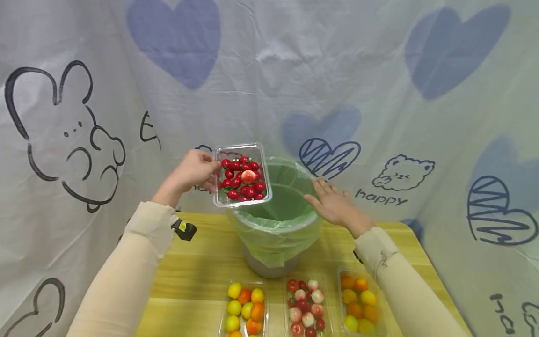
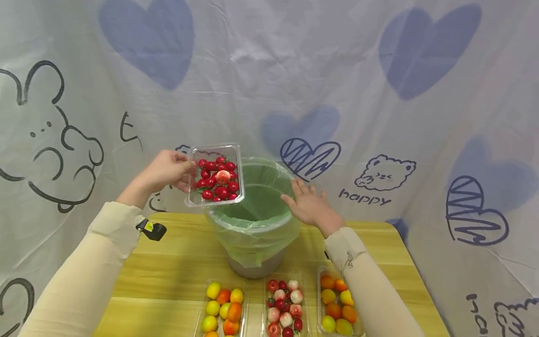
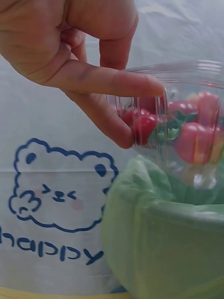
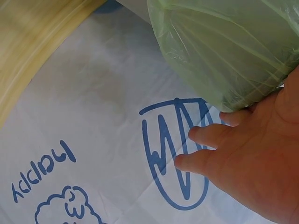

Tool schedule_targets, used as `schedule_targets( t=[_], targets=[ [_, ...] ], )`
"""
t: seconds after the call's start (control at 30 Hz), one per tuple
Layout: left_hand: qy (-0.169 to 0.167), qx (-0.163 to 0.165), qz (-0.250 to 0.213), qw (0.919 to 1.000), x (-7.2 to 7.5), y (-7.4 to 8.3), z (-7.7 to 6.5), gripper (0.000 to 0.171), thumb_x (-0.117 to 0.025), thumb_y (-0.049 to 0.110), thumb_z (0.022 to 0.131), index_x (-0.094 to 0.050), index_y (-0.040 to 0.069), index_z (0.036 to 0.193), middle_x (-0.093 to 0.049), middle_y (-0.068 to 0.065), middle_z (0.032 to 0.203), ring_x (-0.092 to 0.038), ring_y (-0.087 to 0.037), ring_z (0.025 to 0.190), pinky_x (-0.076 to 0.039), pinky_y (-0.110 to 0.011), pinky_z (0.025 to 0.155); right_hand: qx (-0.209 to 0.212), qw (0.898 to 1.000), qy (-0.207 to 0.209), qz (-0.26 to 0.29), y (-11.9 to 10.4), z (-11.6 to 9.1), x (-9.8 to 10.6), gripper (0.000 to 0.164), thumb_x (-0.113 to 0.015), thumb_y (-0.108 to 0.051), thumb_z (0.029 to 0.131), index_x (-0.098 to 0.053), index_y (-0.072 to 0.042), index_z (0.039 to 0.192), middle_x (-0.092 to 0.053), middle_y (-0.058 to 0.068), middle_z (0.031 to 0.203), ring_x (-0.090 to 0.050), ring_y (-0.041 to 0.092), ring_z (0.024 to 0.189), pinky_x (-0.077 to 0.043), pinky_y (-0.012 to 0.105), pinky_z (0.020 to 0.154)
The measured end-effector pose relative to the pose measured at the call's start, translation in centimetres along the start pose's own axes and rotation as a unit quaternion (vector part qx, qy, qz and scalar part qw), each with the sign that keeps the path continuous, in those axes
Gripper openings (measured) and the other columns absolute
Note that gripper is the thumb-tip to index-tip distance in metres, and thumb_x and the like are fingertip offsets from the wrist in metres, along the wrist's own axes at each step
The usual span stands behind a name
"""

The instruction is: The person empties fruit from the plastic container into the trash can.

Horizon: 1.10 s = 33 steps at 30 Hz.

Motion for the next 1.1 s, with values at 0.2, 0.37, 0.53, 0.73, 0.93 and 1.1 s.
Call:
schedule_targets(
  t=[0.2,0.37,0.53,0.73,0.93,1.1],
  targets=[
    [0.041,-0.005,-0.013,0.9990,-1.3,0.3,1.5,0.033,-0.049,0.011,0.107,-0.063,-0.017,0.118,-0.064,-0.013,0.084,-0.068,-0.012,0.052,-0.066,-0.030,0.054,-0.004,1.000,0.001,-0.001,-0.1,0.1,0.2,0.076,-0.024,-0.052,0.114,-0.005,-0.004,0.169,0.002,0.019,0.177,-0.003,0.055,0.159,0.003,0.080,0.126],
    [0.072,-0.009,-0.033,0.9968,-1.9,0.3,2.5,0.035,-0.049,0.011,0.106,-0.063,-0.016,0.121,-0.064,-0.015,0.081,-0.068,-0.014,0.049,-0.067,-0.034,0.056,-0.004,1.000,0.006,-0.007,0.0,0.1,0.3,0.076,-0.023,-0.053,0.114,-0.005,-0.003,0.168,0.001,0.019,0.177,-0.004,0.055,0.159,0.003,0.081,0.125],
    [0.093,0.001,-0.034,0.9951,-2.1,0.1,2.8,0.036,-0.050,0.012,0.105,-0.063,-0.012,0.128,-0.066,-0.019,0.091,-0.067,-0.014,0.050,-0.068,-0.036,0.059,-0.004,1.000,0.003,-0.012,0.0,0.1,0.2,0.077,-0.023,-0.054,0.113,-0.005,-0.004,0.169,0.001,0.018,0.177,-0.004,0.054,0.160,0.002,0.080,0.126],
    [0.103,-0.003,-0.039,0.9939,-2.5,-0.1,3.0,0.039,-0.054,0.013,0.103,-0.066,-0.006,0.135,-0.070,-0.029,0.108,-0.067,-0.014,0.051,-0.068,-0.038,0.059,-0.004,1.000,0.005,-0.015,-0.1,0.1,0.2,0.078,-0.023,-0.055,0.113,-0.006,-0.003,0.169,0.000,0.019,0.177,-0.005,0.054,0.160,0.001,0.080,0.126],
    [0.112,-0.012,-0.065,0.9915,-2.9,-0.1,3.2,0.041,-0.055,0.013,0.103,-0.065,-0.001,0.140,-0.073,-0.031,0.114,-0.072,-0.019,0.063,-0.068,-0.038,0.056,-0.006,1.000,0.005,-0.014,0.1,0.2,0.1,0.078,-0.022,-0.056,0.113,-0.006,-0.004,0.169,0.000,0.018,0.177,-0.004,0.053,0.160,0.001,0.080,0.126],
    [0.126,-0.027,-0.083,0.9882,-3.0,0.1,3.1,0.045,-0.056,0.013,0.105,-0.057,-0.003,0.147,-0.072,-0.029,0.126,-0.072,-0.021,0.070,-0.067,-0.035,0.055,-0.007,1.000,0.006,-0.011,0.1,0.2,0.1,0.077,-0.023,-0.055,0.113,-0.006,-0.004,0.169,-0.001,0.018,0.177,-0.004,0.053,0.160,0.001,0.080,0.126]
  ],
)
Point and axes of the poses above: each hand's wrist, its own z-axis towards the middle knuckle, its own x-axis out of the back of the hand, y = z × x, the point moved 9 cm from there along z, towards the middle knuckle
